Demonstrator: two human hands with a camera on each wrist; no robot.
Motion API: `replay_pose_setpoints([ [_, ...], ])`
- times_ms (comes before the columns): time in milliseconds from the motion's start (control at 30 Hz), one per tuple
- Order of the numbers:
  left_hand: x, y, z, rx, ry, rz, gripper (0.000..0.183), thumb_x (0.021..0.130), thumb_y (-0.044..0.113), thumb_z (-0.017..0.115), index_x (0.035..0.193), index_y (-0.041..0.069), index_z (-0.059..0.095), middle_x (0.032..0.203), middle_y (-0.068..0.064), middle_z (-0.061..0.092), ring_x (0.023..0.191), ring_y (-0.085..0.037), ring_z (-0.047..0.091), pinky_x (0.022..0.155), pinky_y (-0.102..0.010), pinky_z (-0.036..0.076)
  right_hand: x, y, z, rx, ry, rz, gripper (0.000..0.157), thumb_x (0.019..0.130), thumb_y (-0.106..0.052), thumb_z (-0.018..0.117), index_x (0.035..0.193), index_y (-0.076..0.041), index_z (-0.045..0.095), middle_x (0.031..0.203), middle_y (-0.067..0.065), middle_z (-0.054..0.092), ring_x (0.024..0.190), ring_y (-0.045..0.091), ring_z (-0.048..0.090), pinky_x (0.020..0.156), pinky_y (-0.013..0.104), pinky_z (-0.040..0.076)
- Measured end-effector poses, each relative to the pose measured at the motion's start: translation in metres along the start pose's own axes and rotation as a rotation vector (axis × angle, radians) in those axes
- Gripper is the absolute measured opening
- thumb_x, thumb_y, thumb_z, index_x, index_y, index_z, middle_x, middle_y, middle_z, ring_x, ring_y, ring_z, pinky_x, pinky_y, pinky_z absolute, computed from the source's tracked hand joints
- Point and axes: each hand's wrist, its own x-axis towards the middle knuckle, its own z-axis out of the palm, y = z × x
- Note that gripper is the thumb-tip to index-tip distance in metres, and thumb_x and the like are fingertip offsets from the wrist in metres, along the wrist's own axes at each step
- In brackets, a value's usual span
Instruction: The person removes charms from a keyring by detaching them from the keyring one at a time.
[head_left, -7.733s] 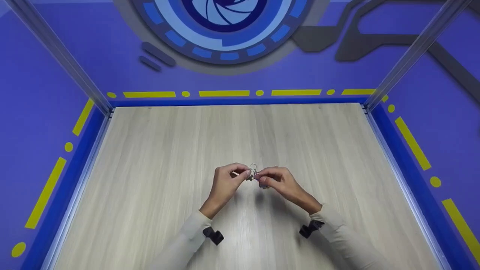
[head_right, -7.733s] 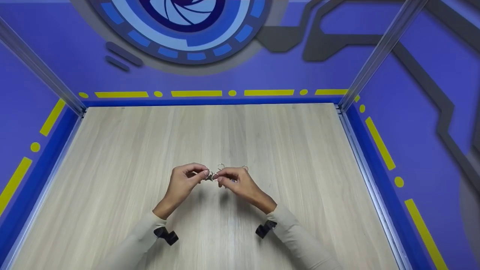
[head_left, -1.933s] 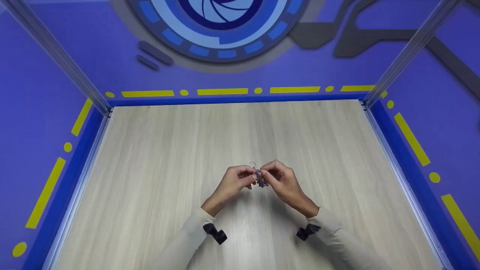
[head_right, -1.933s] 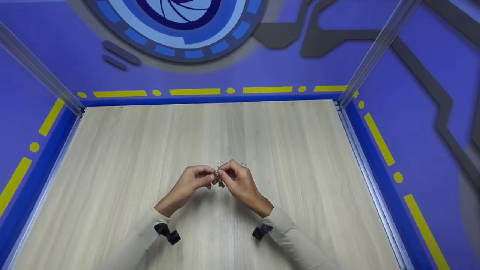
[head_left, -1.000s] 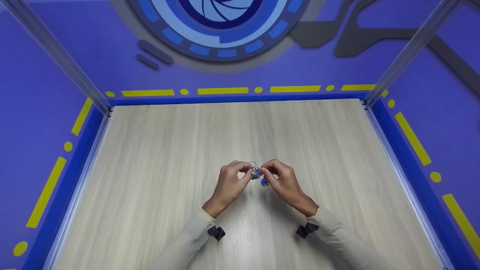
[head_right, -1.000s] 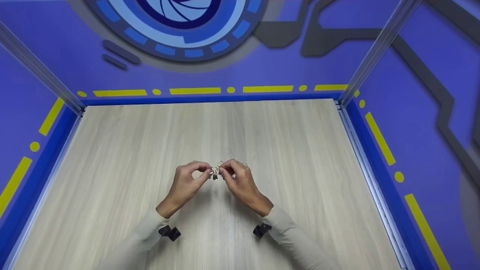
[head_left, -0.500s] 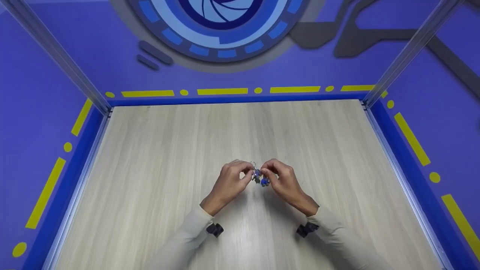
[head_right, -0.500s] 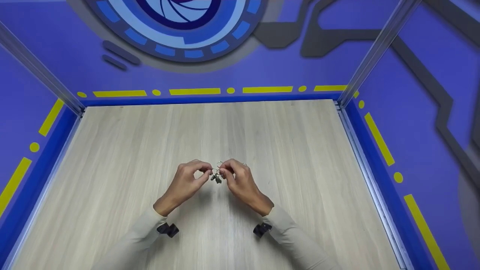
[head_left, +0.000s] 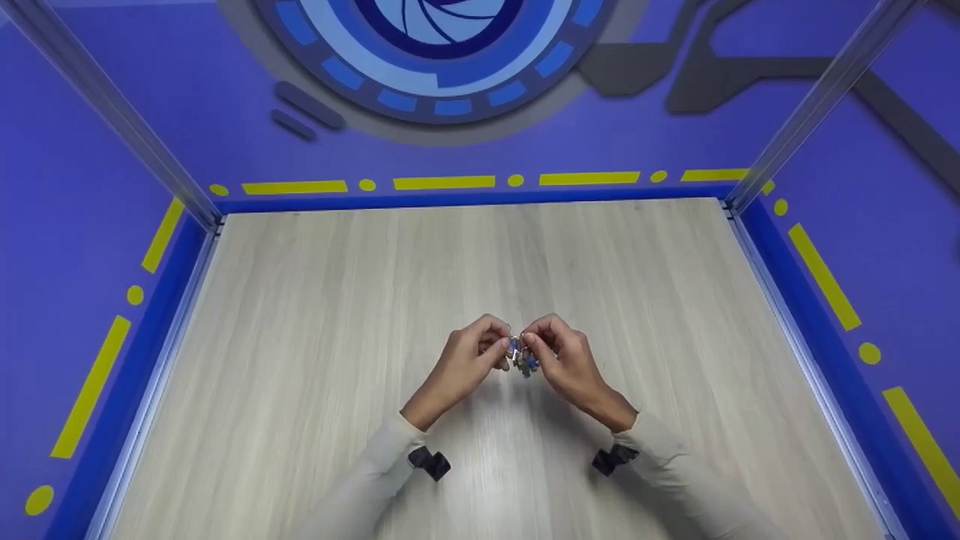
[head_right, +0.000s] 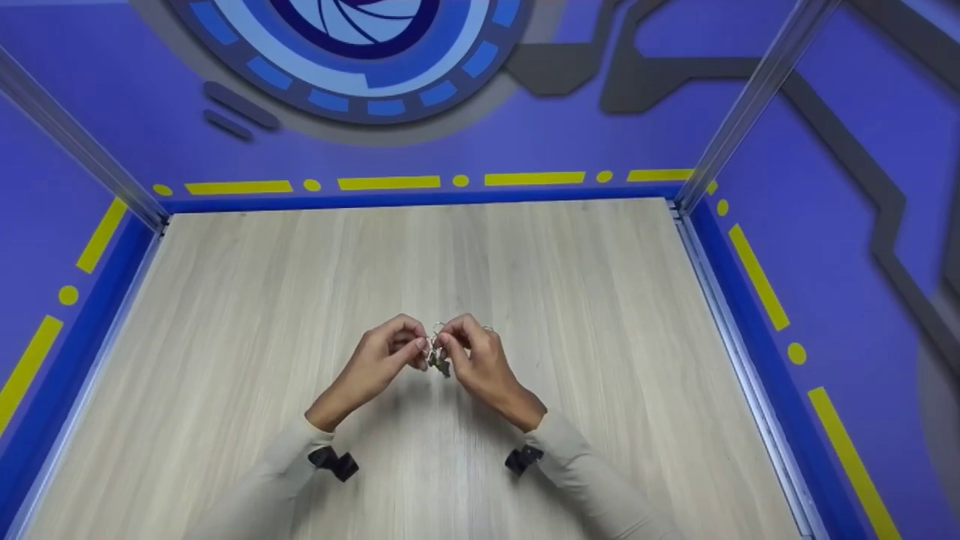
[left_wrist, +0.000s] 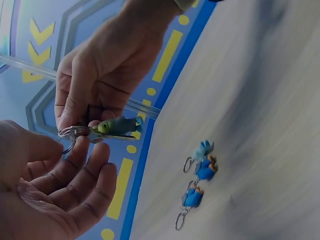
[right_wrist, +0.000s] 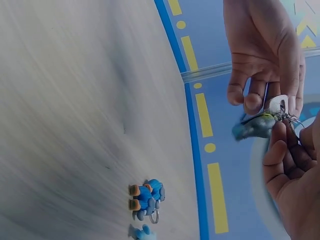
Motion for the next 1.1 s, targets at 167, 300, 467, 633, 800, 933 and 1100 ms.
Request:
replay_pose_setpoints([
  [167,0.001,0.0,-0.001,-0.232,-0.005,-0.144,0.013,0.104,-0.005,0.068,0.115,-0.011,0.064,0.096,-0.013,0.073,0.08,-0.02,0.074,0.077,-0.031,0.065,-0.005,0.018,0.002,-0.016,0.012,0.002,0.014,0.1,0.02,0.064,0.104,0.007,0.064,0.091,0.017,0.074,0.072,0.036,0.07,0.066,0.022,0.056],
  [300,0.0,-0.001,-0.002,-0.36,0.02,-0.208,0.02,0.1,-0.008,0.07,0.117,-0.017,0.064,0.099,-0.011,0.072,0.086,-0.017,0.074,0.08,-0.028,0.064,-0.006,0.02,0.001,-0.021,0.028,0.01,0.012,0.103,0.014,0.066,0.105,0.002,0.066,0.092,0.01,0.075,0.074,0.033,0.071,0.066,0.022,0.056],
  [467,0.001,-0.003,0.001,-0.377,0.114,-0.203,0.017,0.096,-0.009,0.072,0.112,-0.017,0.069,0.1,-0.012,0.074,0.087,-0.017,0.073,0.08,-0.028,0.063,-0.006,0.019,0.002,-0.042,0.061,0.005,0.011,0.102,0.011,0.069,0.104,0.0,0.067,0.089,0.009,0.073,0.072,0.035,0.068,0.066,0.018,0.053],
  [633,0.0,-0.007,0.007,-0.297,0.211,-0.152,0.014,0.097,-0.005,0.075,0.108,-0.013,0.074,0.098,-0.013,0.076,0.08,-0.016,0.072,0.076,-0.027,0.062,-0.006,0.022,0.005,-0.065,0.083,-0.026,0.013,0.1,0.013,0.07,0.103,0.001,0.067,0.087,0.011,0.072,0.07,0.031,0.068,0.066,0.019,0.053],
  [800,-0.002,-0.007,0.009,-0.095,0.286,-0.059,0.008,0.097,0.0,0.079,0.104,-0.002,0.082,0.098,-0.008,0.081,0.081,-0.016,0.074,0.076,-0.025,0.061,-0.006,0.023,0.005,-0.092,0.061,-0.033,0.012,0.102,0.01,0.07,0.102,-0.002,0.068,0.089,0.005,0.073,0.073,0.022,0.069,0.07,0.022,0.057],
  [933,-0.002,-0.007,0.009,0.023,0.296,0.036,0.008,0.097,-0.001,0.08,0.104,-0.001,0.084,0.101,-0.008,0.082,0.087,-0.016,0.075,0.079,-0.026,0.061,-0.005,0.025,0.003,-0.099,0.019,-0.024,0.008,0.105,0.006,0.069,0.103,-0.002,0.068,0.089,0.011,0.072,0.075,0.018,0.068,0.072,0.024,0.058],
  [1100,-0.001,-0.006,0.007,0.15,0.258,0.113,0.011,0.097,-0.004,0.078,0.104,0.0,0.084,0.099,-0.004,0.081,0.086,-0.012,0.073,0.08,-0.027,0.061,-0.005,0.026,0.003,-0.126,-0.008,0.009,0.005,0.107,0.0,0.069,0.104,-0.004,0.068,0.089,0.008,0.072,0.077,0.013,0.066,0.072,0.024,0.057],
])
